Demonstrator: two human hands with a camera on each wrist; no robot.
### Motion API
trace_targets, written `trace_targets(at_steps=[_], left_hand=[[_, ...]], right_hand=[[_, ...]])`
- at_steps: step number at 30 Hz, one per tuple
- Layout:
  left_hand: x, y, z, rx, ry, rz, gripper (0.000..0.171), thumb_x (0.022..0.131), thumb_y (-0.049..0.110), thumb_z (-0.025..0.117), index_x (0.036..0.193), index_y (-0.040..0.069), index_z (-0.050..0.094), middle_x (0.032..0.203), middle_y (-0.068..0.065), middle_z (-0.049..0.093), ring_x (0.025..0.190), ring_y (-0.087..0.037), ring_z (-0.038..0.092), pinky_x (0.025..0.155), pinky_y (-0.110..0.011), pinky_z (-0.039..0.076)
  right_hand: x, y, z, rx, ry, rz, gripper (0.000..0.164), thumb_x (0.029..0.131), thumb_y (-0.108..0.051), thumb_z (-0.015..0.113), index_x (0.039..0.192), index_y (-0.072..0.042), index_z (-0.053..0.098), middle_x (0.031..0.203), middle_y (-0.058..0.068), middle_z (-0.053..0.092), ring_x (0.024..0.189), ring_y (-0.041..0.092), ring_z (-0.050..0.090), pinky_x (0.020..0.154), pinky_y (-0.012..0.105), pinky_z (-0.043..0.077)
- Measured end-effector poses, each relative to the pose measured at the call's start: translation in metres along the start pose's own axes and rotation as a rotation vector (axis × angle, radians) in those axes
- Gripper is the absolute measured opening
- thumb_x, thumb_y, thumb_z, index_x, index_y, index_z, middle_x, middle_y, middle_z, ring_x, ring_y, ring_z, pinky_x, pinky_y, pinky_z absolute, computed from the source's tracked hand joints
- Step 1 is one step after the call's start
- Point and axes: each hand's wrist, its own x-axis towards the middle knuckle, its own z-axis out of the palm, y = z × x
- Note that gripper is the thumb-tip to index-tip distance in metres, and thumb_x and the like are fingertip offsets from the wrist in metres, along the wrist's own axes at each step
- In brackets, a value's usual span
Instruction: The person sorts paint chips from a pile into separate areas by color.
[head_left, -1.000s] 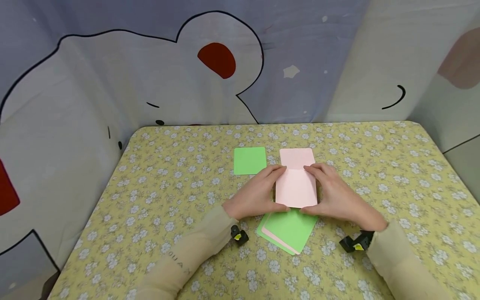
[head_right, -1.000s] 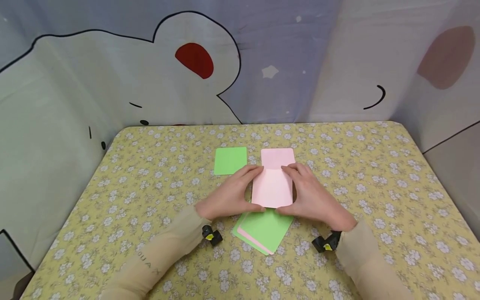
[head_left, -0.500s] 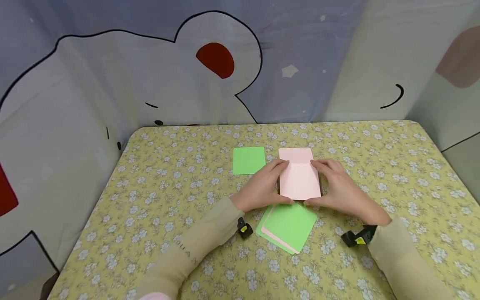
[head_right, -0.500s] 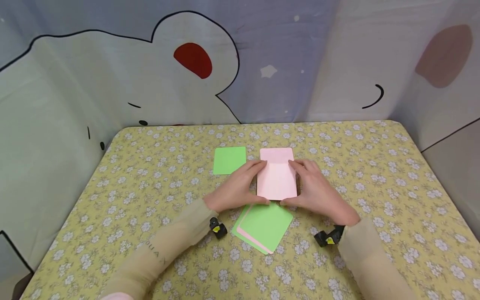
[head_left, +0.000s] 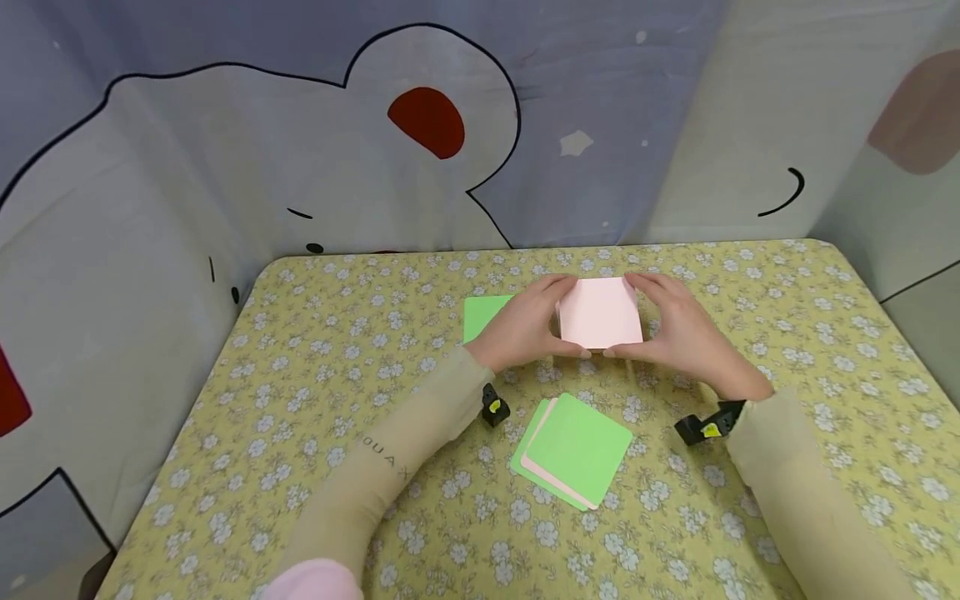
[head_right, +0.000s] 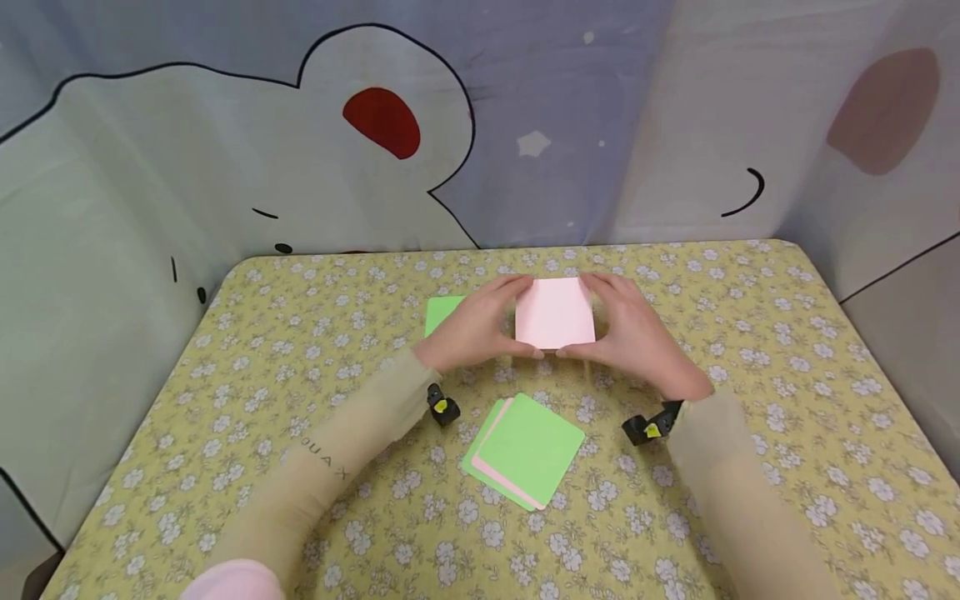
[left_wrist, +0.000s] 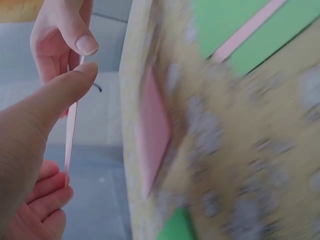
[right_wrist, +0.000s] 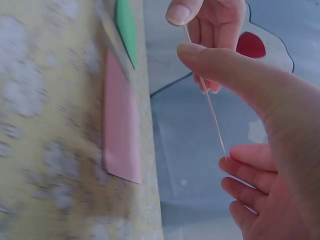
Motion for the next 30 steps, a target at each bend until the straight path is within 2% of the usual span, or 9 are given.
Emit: trace_targets(at_steps=[5, 10, 15, 19, 24, 30], left_hand=[[0.019, -0.004, -0.012, 0.012, -0.001, -0.012, 0.101, 0.081, 0.043, 0.087, 0.158, 0.005, 0.033, 0.157, -0.008, 0.038, 0.139, -0.019, 0.042, 0.11, -0.023, 0.039], [0.028, -0.007, -0.012, 0.007, -0.006, -0.039, 0.101, 0.08, 0.043, 0.087, 0.158, 0.004, 0.035, 0.156, -0.008, 0.04, 0.138, -0.019, 0.043, 0.11, -0.024, 0.04], [0.029, -0.014, 0.003, -0.022, -0.028, -0.084, 0.1, 0.081, 0.043, 0.087, 0.157, 0.004, 0.037, 0.154, -0.01, 0.043, 0.134, -0.021, 0.048, 0.108, -0.026, 0.042], [0.027, -0.018, 0.018, -0.051, -0.055, -0.132, 0.099, 0.081, 0.046, 0.086, 0.157, 0.004, 0.037, 0.153, -0.009, 0.045, 0.133, -0.02, 0.049, 0.106, -0.026, 0.044], [0.027, -0.018, 0.03, -0.049, -0.069, -0.141, 0.103, 0.078, 0.049, 0.087, 0.156, 0.002, 0.039, 0.153, -0.011, 0.044, 0.132, -0.022, 0.049, 0.106, -0.029, 0.045], [0.028, -0.018, 0.036, -0.008, -0.097, -0.146, 0.108, 0.076, 0.053, 0.087, 0.156, 0.001, 0.037, 0.152, -0.012, 0.044, 0.13, -0.023, 0.05, 0.106, -0.031, 0.045]], right_hand=[[0.015, 0.005, -0.01, 0.038, -0.002, 0.03, 0.1, 0.077, -0.027, 0.092, 0.155, 0.002, 0.038, 0.155, 0.028, 0.036, 0.14, 0.05, 0.032, 0.104, 0.074, 0.034], [0.026, 0.014, -0.008, 0.094, -0.034, 0.08, 0.097, 0.079, -0.027, 0.091, 0.156, -0.001, 0.038, 0.159, 0.023, 0.034, 0.144, 0.046, 0.029, 0.107, 0.072, 0.031], [0.03, 0.026, 0.006, 0.168, -0.096, 0.119, 0.096, 0.081, -0.026, 0.09, 0.156, 0.001, 0.036, 0.159, 0.022, 0.033, 0.146, 0.043, 0.027, 0.112, 0.067, 0.03], [0.029, 0.034, 0.018, 0.19, -0.152, 0.123, 0.101, 0.08, -0.034, 0.09, 0.156, 0.004, 0.035, 0.158, 0.024, 0.035, 0.145, 0.044, 0.028, 0.113, 0.064, 0.031], [0.025, 0.041, 0.026, 0.193, -0.187, 0.147, 0.107, 0.077, -0.043, 0.091, 0.156, 0.004, 0.035, 0.157, 0.024, 0.036, 0.145, 0.043, 0.029, 0.114, 0.062, 0.03], [0.024, 0.043, 0.028, 0.17, -0.228, 0.172, 0.108, 0.077, -0.047, 0.089, 0.157, 0.001, 0.034, 0.159, 0.023, 0.033, 0.146, 0.043, 0.027, 0.114, 0.061, 0.03]])
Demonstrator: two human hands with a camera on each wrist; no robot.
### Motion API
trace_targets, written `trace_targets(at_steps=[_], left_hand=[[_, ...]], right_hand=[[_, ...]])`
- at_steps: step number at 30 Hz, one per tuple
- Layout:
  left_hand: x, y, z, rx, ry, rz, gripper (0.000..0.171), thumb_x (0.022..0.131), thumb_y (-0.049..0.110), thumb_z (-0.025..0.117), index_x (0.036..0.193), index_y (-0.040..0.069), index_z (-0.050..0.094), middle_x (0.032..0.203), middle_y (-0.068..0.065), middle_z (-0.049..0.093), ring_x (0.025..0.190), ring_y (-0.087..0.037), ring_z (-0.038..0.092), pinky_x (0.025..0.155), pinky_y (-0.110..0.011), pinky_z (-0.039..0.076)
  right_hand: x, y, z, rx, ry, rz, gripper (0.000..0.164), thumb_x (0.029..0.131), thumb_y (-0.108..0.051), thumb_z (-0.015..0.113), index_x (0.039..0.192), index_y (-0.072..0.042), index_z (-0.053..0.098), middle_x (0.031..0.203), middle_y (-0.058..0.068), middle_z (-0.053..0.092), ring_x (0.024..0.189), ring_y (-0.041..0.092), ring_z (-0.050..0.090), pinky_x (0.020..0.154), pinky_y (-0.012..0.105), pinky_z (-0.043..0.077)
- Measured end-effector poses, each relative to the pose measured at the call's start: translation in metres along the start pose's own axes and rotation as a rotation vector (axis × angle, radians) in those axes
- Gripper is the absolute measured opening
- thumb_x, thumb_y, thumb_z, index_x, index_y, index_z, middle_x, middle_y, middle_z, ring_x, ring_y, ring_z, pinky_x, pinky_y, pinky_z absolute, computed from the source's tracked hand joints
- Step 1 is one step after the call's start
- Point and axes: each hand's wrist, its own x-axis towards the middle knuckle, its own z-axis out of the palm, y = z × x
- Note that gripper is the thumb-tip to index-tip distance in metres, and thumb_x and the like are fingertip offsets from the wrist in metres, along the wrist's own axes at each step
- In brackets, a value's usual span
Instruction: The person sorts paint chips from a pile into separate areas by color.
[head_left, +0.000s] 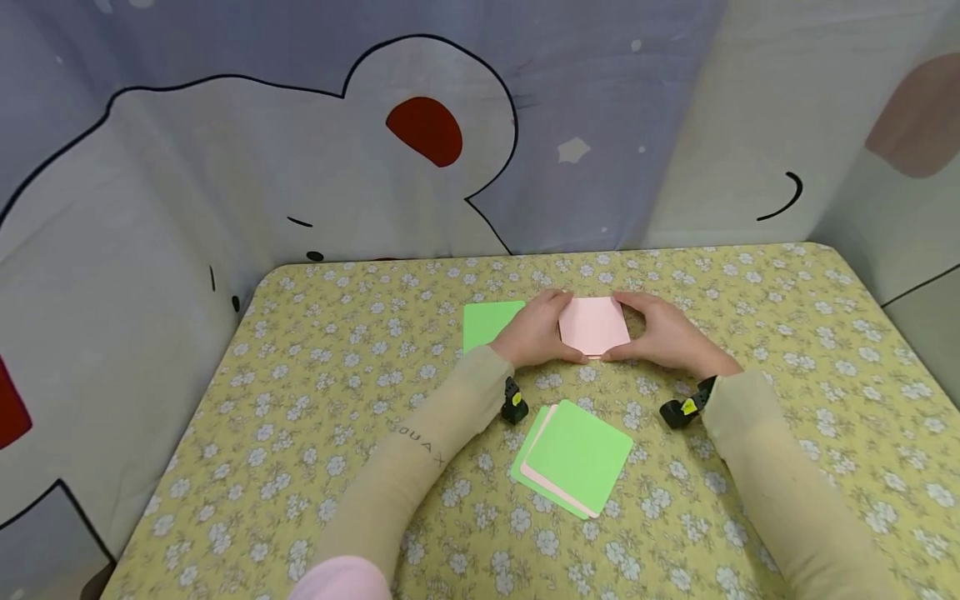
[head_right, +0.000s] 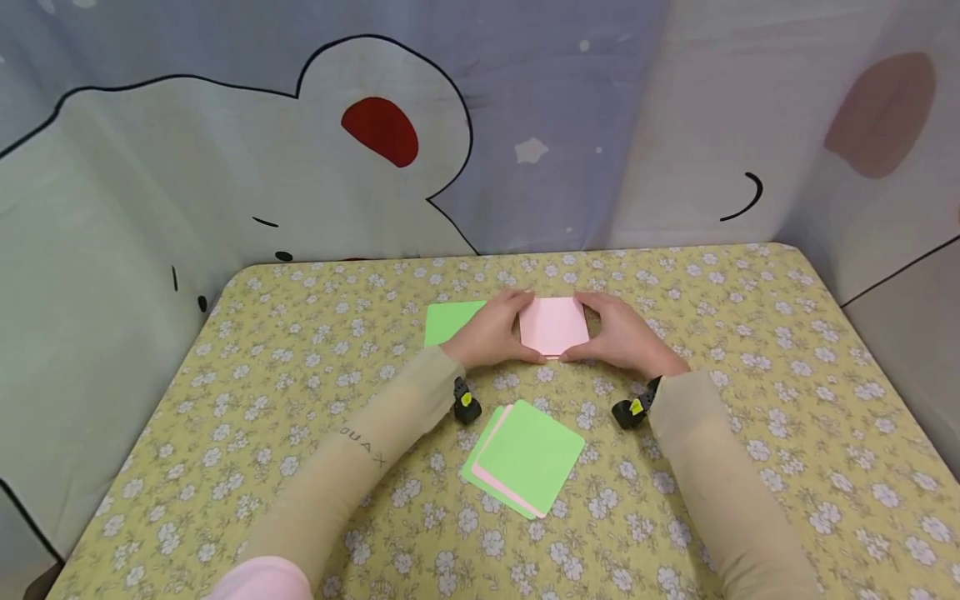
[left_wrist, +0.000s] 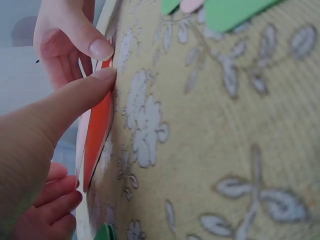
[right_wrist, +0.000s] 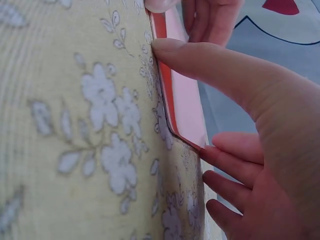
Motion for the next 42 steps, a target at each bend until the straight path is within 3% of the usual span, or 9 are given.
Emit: trace_targets(at_steps=[17, 23, 28, 35, 42], left_hand=[[-0.001, -0.001, 0.001, 0.01, -0.04, 0.014, 0.106, 0.08, 0.054, 0.083, 0.157, 0.002, 0.035, 0.152, -0.013, 0.045, 0.132, -0.024, 0.049, 0.107, -0.034, 0.045], [-0.005, -0.001, -0.005, -0.039, -0.002, 0.003, 0.114, 0.076, 0.055, 0.086, 0.16, 0.004, 0.029, 0.158, -0.013, 0.038, 0.137, -0.025, 0.044, 0.11, -0.036, 0.042], [-0.009, 0.001, -0.015, -0.053, 0.035, 0.026, 0.111, 0.077, 0.053, 0.087, 0.16, 0.006, 0.03, 0.158, -0.011, 0.039, 0.139, -0.024, 0.042, 0.111, -0.036, 0.041], [-0.024, 0.006, -0.023, -0.06, 0.046, 0.065, 0.109, 0.079, 0.053, 0.085, 0.161, 0.01, 0.028, 0.16, -0.008, 0.036, 0.145, -0.023, 0.033, 0.116, -0.038, 0.036], [-0.045, 0.007, -0.02, -0.106, 0.041, 0.136, 0.107, 0.079, 0.048, 0.087, 0.16, 0.007, 0.031, 0.158, -0.01, 0.037, 0.142, -0.023, 0.037, 0.114, -0.034, 0.037]], right_hand=[[-0.001, -0.004, -0.002, -0.025, -0.024, 0.014, 0.105, 0.079, -0.044, 0.089, 0.158, -0.001, 0.034, 0.16, 0.023, 0.031, 0.146, 0.043, 0.026, 0.113, 0.063, 0.031], [-0.004, -0.012, -0.007, -0.024, -0.005, -0.002, 0.108, 0.079, -0.044, 0.089, 0.16, -0.003, 0.03, 0.162, 0.022, 0.028, 0.147, 0.043, 0.025, 0.113, 0.064, 0.03], [-0.009, -0.023, -0.015, -0.085, 0.028, -0.021, 0.105, 0.082, -0.043, 0.086, 0.159, 0.0, 0.029, 0.16, 0.026, 0.029, 0.146, 0.048, 0.024, 0.112, 0.069, 0.028], [-0.02, -0.032, -0.017, -0.112, 0.061, -0.033, 0.105, 0.082, -0.046, 0.085, 0.159, 0.0, 0.029, 0.16, 0.026, 0.029, 0.144, 0.05, 0.025, 0.108, 0.072, 0.03], [-0.03, -0.041, -0.02, -0.134, 0.09, -0.06, 0.105, 0.082, -0.046, 0.085, 0.159, -0.001, 0.029, 0.159, 0.027, 0.03, 0.144, 0.05, 0.027, 0.107, 0.073, 0.03]])
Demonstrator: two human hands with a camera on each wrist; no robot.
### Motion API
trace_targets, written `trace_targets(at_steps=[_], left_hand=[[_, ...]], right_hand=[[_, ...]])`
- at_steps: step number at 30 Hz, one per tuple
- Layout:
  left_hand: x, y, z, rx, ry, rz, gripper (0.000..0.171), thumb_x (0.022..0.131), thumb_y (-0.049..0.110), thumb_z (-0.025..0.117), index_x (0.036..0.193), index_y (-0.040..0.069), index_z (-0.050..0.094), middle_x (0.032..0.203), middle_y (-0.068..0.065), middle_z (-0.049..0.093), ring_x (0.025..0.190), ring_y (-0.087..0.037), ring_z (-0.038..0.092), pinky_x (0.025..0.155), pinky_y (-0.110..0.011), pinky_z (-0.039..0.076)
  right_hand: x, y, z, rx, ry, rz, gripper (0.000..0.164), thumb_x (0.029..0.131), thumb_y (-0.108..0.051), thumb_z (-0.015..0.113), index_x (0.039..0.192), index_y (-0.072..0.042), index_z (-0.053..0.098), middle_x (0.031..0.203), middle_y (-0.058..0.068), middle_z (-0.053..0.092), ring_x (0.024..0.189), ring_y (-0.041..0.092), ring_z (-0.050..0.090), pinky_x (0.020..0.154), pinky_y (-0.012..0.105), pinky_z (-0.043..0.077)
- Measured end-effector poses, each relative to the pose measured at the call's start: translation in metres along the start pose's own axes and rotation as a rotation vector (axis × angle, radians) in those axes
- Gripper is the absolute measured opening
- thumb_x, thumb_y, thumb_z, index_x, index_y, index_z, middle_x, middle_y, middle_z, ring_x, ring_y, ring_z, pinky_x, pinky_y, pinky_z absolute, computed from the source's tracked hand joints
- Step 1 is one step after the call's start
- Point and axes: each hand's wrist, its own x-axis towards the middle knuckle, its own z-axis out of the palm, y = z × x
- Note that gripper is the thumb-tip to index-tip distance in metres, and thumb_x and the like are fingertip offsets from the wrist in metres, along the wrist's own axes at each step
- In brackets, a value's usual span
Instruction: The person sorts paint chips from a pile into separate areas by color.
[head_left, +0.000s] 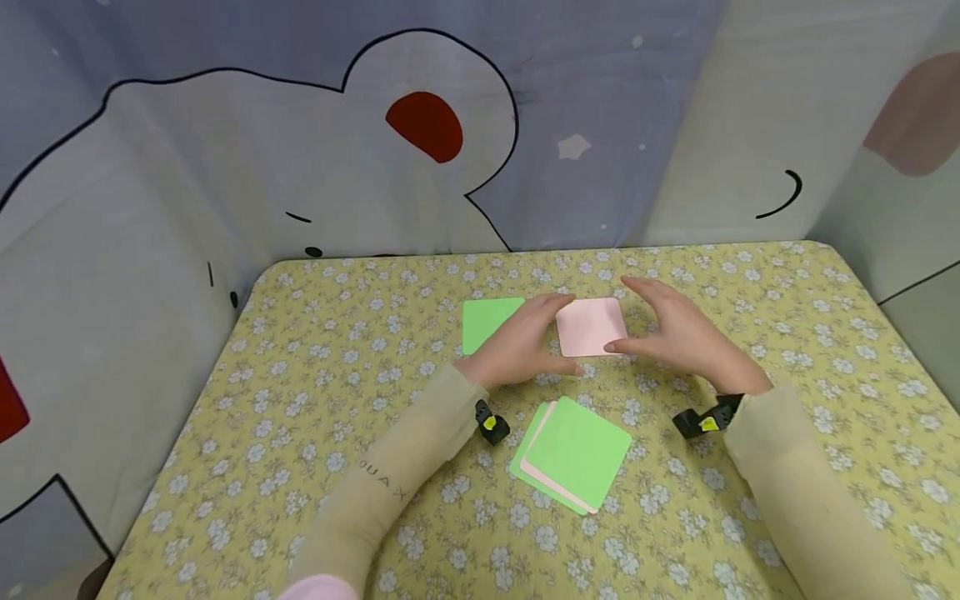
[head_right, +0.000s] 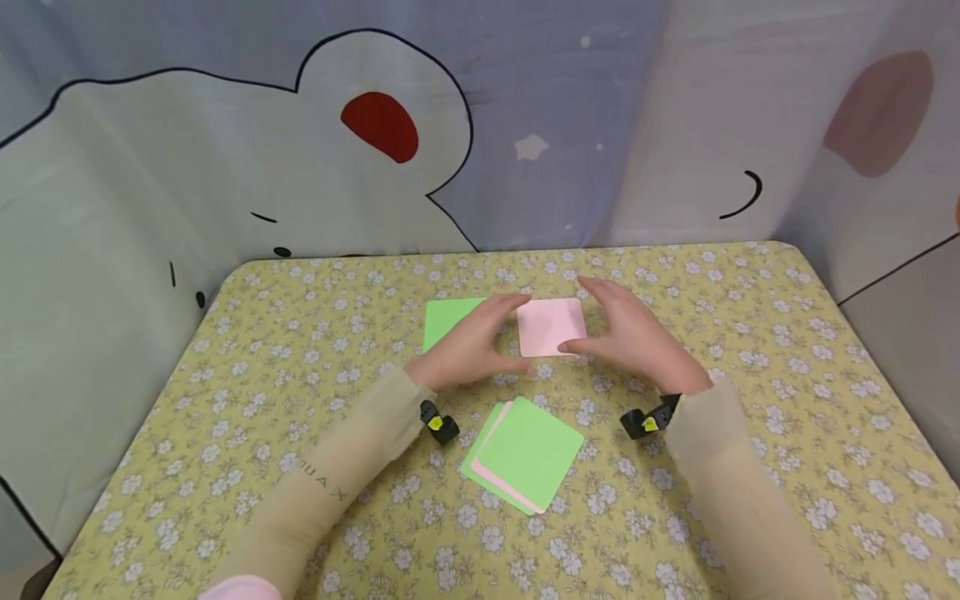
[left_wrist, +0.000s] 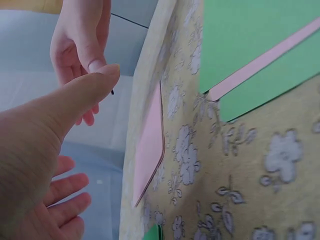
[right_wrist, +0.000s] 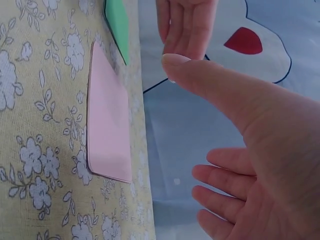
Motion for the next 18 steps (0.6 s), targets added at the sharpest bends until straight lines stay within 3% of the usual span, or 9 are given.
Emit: trace_targets(at_steps=[10, 18], left_hand=[[-0.025, 0.006, 0.0, -0.049, -0.051, 0.035, 0.101, 0.081, 0.051, 0.084, 0.159, 0.01, 0.034, 0.159, -0.006, 0.037, 0.145, -0.02, 0.033, 0.117, -0.034, 0.032], [-0.038, 0.011, 0.004, -0.088, -0.098, 0.066, 0.102, 0.08, 0.053, 0.084, 0.159, 0.011, 0.035, 0.159, -0.004, 0.038, 0.145, -0.017, 0.034, 0.117, -0.033, 0.032]], right_hand=[[-0.016, -0.011, 0.001, -0.047, 0.005, -0.018, 0.106, 0.08, -0.05, 0.086, 0.158, -0.001, 0.033, 0.158, 0.026, 0.033, 0.142, 0.048, 0.032, 0.107, 0.071, 0.033], [-0.03, -0.013, 0.009, -0.051, -0.008, -0.042, 0.108, 0.081, -0.05, 0.085, 0.158, 0.001, 0.03, 0.158, 0.027, 0.031, 0.142, 0.049, 0.031, 0.107, 0.07, 0.034]])
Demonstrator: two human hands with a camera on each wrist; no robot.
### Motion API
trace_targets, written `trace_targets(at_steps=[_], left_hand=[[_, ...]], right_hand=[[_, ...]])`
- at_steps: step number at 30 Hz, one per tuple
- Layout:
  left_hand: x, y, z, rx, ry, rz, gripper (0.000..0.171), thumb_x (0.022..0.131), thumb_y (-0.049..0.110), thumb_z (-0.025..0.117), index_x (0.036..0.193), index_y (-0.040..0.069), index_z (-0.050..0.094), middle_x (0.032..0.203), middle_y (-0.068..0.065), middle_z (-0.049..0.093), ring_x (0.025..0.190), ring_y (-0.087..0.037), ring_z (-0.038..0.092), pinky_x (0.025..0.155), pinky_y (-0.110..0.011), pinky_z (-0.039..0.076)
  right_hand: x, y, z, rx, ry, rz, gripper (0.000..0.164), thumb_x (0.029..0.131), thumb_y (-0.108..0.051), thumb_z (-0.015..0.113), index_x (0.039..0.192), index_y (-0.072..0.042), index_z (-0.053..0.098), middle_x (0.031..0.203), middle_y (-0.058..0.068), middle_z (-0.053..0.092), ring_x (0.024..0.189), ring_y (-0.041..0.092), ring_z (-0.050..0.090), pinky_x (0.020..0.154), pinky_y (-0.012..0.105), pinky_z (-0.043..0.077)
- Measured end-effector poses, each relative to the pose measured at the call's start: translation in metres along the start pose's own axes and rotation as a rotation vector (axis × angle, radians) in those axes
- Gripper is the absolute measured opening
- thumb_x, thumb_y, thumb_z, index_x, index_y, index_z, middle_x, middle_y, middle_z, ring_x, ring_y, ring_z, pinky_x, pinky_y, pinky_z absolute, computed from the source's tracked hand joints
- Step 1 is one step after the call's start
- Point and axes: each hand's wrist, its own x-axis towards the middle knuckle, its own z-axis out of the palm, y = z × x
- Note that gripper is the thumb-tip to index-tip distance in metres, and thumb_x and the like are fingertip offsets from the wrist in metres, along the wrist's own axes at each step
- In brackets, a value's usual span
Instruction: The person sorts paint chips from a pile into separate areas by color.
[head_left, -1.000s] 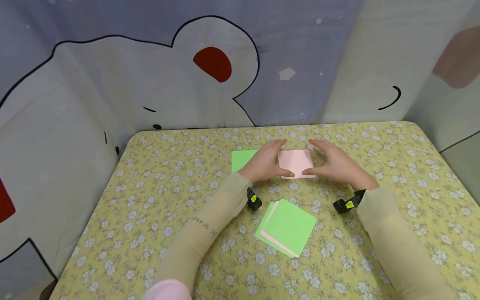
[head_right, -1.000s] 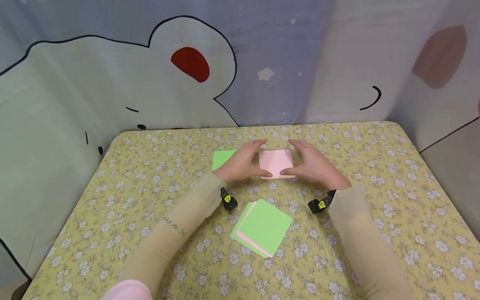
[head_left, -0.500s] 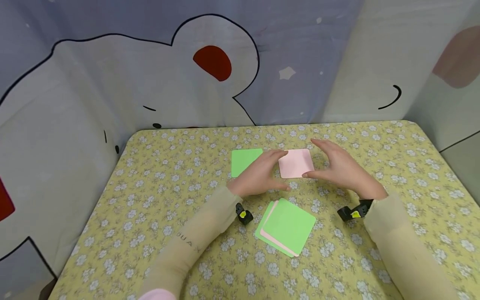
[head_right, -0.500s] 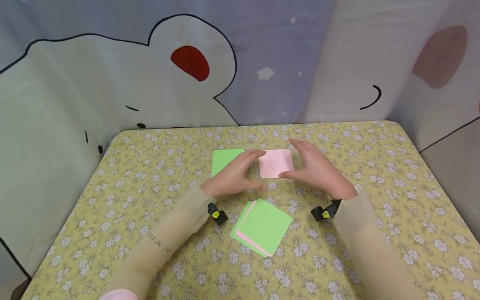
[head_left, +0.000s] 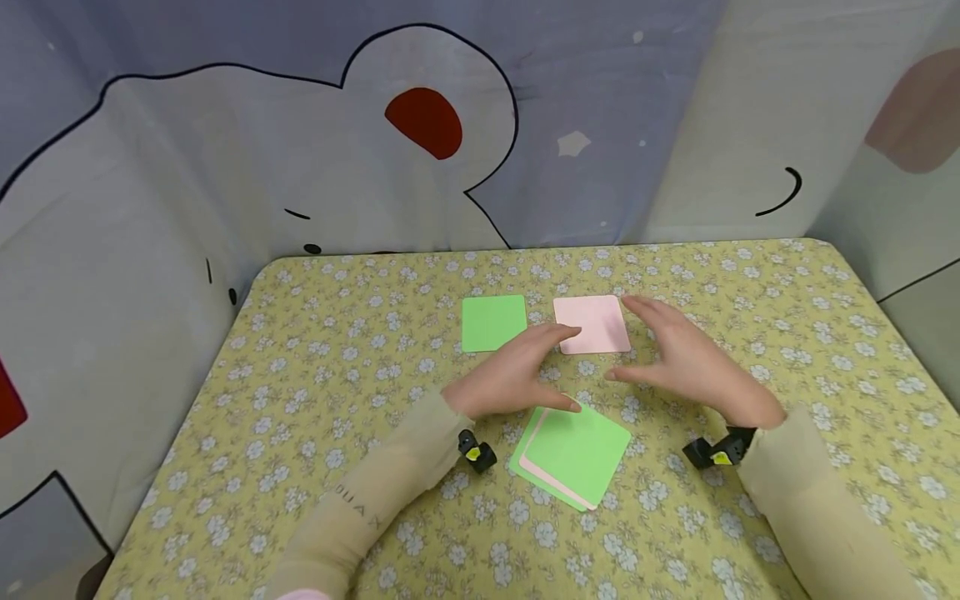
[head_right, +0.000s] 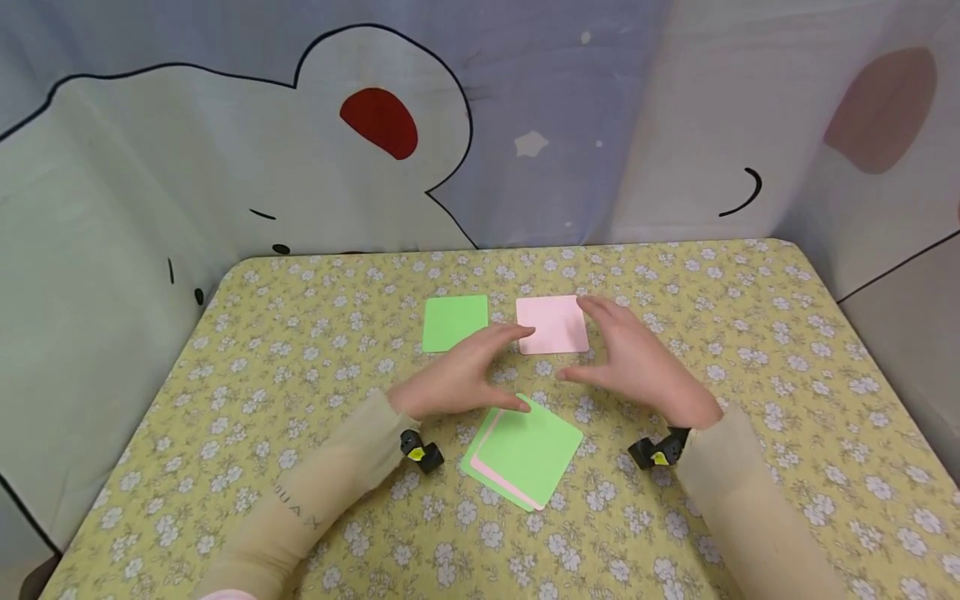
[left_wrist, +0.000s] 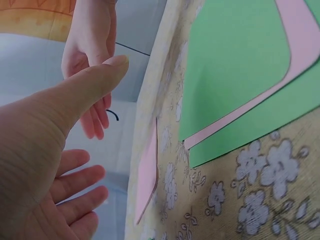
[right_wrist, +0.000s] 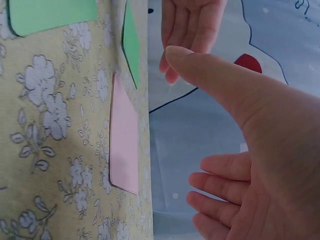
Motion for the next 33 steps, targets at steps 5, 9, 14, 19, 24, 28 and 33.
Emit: trace_targets(at_steps=[5, 9, 14, 19, 24, 28, 33], left_hand=[[-0.007, 0.0, 0.004, 0.056, -0.028, 0.001, 0.099, 0.08, 0.054, 0.084, 0.157, 0.011, 0.039, 0.157, -0.005, 0.04, 0.143, -0.017, 0.037, 0.116, -0.03, 0.033], [-0.013, 0.0, 0.007, 0.098, -0.068, -0.002, 0.099, 0.08, 0.055, 0.084, 0.156, 0.011, 0.04, 0.156, -0.005, 0.041, 0.143, -0.018, 0.037, 0.117, -0.031, 0.032], [-0.019, 0.001, 0.013, 0.142, -0.099, 0.034, 0.101, 0.078, 0.058, 0.084, 0.155, 0.009, 0.043, 0.155, -0.005, 0.043, 0.142, -0.018, 0.037, 0.117, -0.029, 0.03], [-0.024, 0.003, 0.016, 0.148, -0.136, 0.046, 0.104, 0.076, 0.059, 0.085, 0.156, 0.009, 0.042, 0.156, -0.004, 0.042, 0.143, -0.017, 0.036, 0.117, -0.026, 0.029], [-0.029, 0.006, 0.018, 0.117, -0.19, 0.055, 0.109, 0.074, 0.059, 0.087, 0.157, 0.008, 0.039, 0.157, -0.004, 0.041, 0.142, -0.017, 0.038, 0.115, -0.026, 0.033], [-0.032, 0.006, 0.021, 0.121, -0.203, 0.066, 0.114, 0.07, 0.058, 0.09, 0.157, 0.006, 0.037, 0.157, -0.005, 0.041, 0.141, -0.018, 0.038, 0.114, -0.027, 0.033], [-0.036, 0.007, 0.024, 0.131, -0.198, 0.073, 0.113, 0.07, 0.054, 0.091, 0.158, 0.007, 0.038, 0.158, -0.005, 0.04, 0.142, -0.018, 0.037, 0.114, -0.026, 0.033]], right_hand=[[-0.007, -0.003, 0.004, -0.001, -0.02, -0.006, 0.115, 0.076, -0.057, 0.086, 0.158, 0.001, 0.031, 0.158, 0.025, 0.033, 0.142, 0.048, 0.032, 0.107, 0.07, 0.034], [-0.012, -0.006, 0.009, 0.008, -0.036, -0.021, 0.12, 0.071, -0.061, 0.088, 0.157, 0.001, 0.032, 0.157, 0.025, 0.034, 0.142, 0.046, 0.033, 0.108, 0.068, 0.035], [-0.021, -0.009, 0.018, 0.002, -0.052, -0.038, 0.126, 0.068, -0.07, 0.084, 0.158, 0.001, 0.031, 0.157, 0.024, 0.035, 0.141, 0.045, 0.034, 0.107, 0.067, 0.036], [-0.03, -0.013, 0.025, -0.005, -0.059, -0.056, 0.131, 0.066, -0.076, 0.08, 0.158, 0.002, 0.03, 0.159, 0.023, 0.031, 0.143, 0.044, 0.031, 0.109, 0.066, 0.035], [-0.037, -0.018, 0.032, -0.019, -0.068, -0.07, 0.135, 0.064, -0.078, 0.08, 0.158, 0.003, 0.029, 0.16, 0.022, 0.029, 0.144, 0.044, 0.03, 0.11, 0.064, 0.035], [-0.042, -0.021, 0.04, -0.023, -0.086, -0.088, 0.135, 0.063, -0.079, 0.08, 0.157, 0.005, 0.03, 0.159, 0.024, 0.03, 0.143, 0.045, 0.032, 0.111, 0.063, 0.035], [-0.05, -0.024, 0.048, -0.008, -0.106, -0.091, 0.132, 0.064, -0.076, 0.081, 0.157, 0.004, 0.032, 0.158, 0.023, 0.032, 0.143, 0.044, 0.033, 0.109, 0.062, 0.038]])
